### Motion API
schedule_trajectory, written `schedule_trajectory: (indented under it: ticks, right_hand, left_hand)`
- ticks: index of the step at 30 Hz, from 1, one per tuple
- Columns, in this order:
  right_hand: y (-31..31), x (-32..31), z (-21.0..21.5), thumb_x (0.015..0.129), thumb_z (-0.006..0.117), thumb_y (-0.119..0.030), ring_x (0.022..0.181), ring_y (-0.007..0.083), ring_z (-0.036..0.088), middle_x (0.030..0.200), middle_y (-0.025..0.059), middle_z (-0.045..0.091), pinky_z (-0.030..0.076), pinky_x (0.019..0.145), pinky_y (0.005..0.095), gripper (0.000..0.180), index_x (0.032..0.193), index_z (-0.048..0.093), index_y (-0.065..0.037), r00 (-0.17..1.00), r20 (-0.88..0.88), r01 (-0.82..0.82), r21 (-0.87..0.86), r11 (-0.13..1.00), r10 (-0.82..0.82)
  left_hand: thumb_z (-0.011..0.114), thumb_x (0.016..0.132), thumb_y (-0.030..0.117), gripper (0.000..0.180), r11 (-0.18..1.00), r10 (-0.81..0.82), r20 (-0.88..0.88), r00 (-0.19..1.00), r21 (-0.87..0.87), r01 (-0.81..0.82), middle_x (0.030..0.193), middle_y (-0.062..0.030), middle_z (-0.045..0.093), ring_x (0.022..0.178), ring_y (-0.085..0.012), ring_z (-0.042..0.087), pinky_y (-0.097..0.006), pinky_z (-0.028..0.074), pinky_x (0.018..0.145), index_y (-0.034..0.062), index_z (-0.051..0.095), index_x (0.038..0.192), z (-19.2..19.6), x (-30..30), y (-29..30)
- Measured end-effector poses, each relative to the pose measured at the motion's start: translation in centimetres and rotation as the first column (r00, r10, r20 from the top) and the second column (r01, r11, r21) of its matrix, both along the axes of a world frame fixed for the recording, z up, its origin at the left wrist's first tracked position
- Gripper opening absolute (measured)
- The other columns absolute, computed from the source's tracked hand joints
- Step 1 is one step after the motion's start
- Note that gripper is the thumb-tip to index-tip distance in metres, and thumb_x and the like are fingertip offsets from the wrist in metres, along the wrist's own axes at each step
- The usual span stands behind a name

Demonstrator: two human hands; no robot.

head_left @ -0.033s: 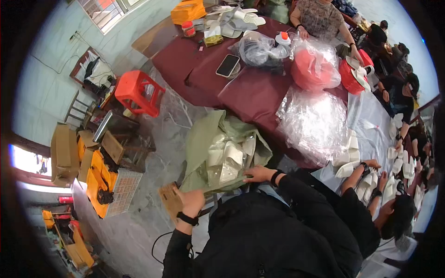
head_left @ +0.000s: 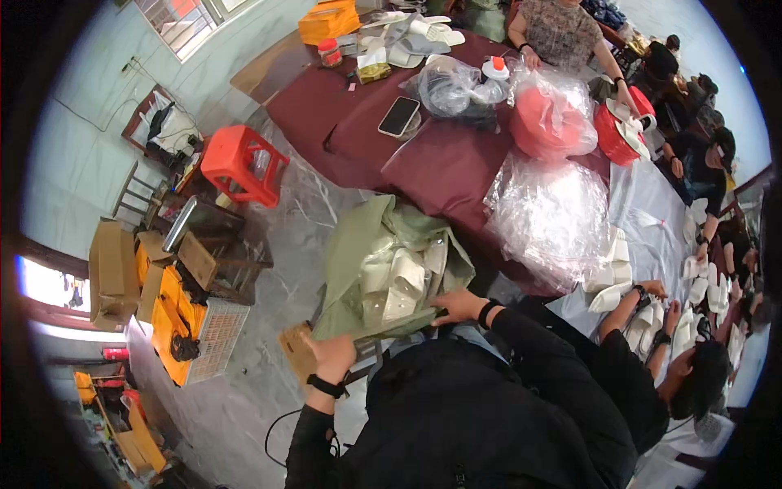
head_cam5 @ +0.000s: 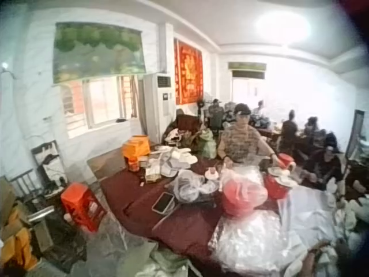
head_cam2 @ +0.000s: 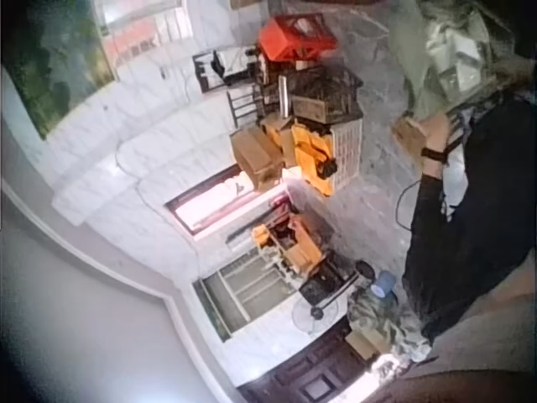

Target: Assembling white slippers and packing them into bags in a manufacturing setting.

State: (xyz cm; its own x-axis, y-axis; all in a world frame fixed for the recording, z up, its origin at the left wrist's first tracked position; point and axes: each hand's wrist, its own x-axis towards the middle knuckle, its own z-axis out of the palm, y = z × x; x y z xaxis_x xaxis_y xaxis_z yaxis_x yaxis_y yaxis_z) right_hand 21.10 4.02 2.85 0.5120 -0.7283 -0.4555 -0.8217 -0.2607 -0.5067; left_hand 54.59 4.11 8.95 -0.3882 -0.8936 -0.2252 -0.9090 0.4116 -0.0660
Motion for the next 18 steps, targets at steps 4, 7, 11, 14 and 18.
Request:
schedule_trajectory:
  ticks: [4, 7, 11, 14, 18]
  right_hand:
    - [0.2, -1.8, -1.8, 0.072, 0.064, -0.020, 0.116, 0.0212, 0.042, 0.108, -0.0004, 0.055, 0.018, 0.105, 0.0477, 0.040, 0.112, 0.055, -0.018, 0.954, -0.293, -0.029, -0.285, 0.958, -0.058]
    - [-0.5, -1.1, -2.9, 0.076, 0.057, -0.014, 0.113, 0.0234, 0.043, 0.103, -0.0004, 0.057, 0.018, 0.105, 0.0487, 0.032, 0.108, 0.057, -0.018, 0.909, -0.362, 0.042, -0.411, 0.911, -0.205]
    - [-1.6, -0.9, -4.3, 0.078, 0.051, -0.007, 0.103, 0.0228, 0.051, 0.090, 0.0025, 0.060, 0.019, 0.106, 0.0460, 0.027, 0.103, 0.057, -0.016, 0.949, -0.295, -0.084, -0.585, 0.807, -0.115]
    - [-2.8, -1.2, -4.4, 0.074, 0.050, -0.004, 0.073, 0.0266, 0.059, 0.068, 0.0089, 0.058, 0.025, 0.104, 0.0399, 0.024, 0.097, 0.055, -0.012, 0.992, -0.060, 0.083, -0.316, 0.945, -0.107]
    - [-5.3, 1.7, 1.7, 0.070, 0.051, -0.003, 0.068, 0.0296, 0.058, 0.067, 0.0103, 0.057, 0.047, 0.068, 0.0409, 0.020, 0.088, 0.054, -0.009, 0.973, 0.225, 0.159, -0.521, 0.839, -0.045]
  left_hand:
    - [0.050, 0.071, 0.016, 0.017, 0.986, 0.104, 0.053, 0.993, 0.123, -0.109, 0.068, -0.0109, 0.063, 0.074, -0.0327, 0.060, -0.078, -0.001, 0.082, 0.0084, 0.065, 0.069, 2.2, 1.5, -0.8]
    - [0.050, 0.071, 0.016, 0.017, 0.978, 0.137, 0.089, 0.987, 0.143, -0.149, 0.068, -0.0104, 0.063, 0.076, -0.0325, 0.060, -0.077, -0.002, 0.083, 0.0078, 0.065, 0.076, 1.9, 3.1, 0.2]
    - [0.051, 0.074, 0.018, 0.030, 0.933, 0.189, 0.172, 0.967, 0.275, -0.231, 0.073, -0.0085, 0.064, 0.080, -0.0327, 0.059, -0.076, -0.004, 0.085, 0.0104, 0.062, 0.101, 1.3, 5.4, 1.1]
    - [0.048, 0.076, 0.018, 0.028, 0.899, 0.283, 0.198, 0.938, 0.286, -0.332, 0.094, -0.0086, 0.064, 0.106, -0.0303, 0.050, -0.074, -0.006, 0.088, 0.0109, 0.062, 0.098, 3.8, 5.7, 0.6]
    - [0.048, 0.078, 0.019, 0.041, 0.955, 0.268, 0.012, 0.963, -0.137, -0.264, 0.114, -0.0076, 0.055, 0.112, -0.0245, 0.045, -0.073, -0.002, 0.090, 0.0146, 0.052, 0.118, 0.6, 13.5, 1.6]
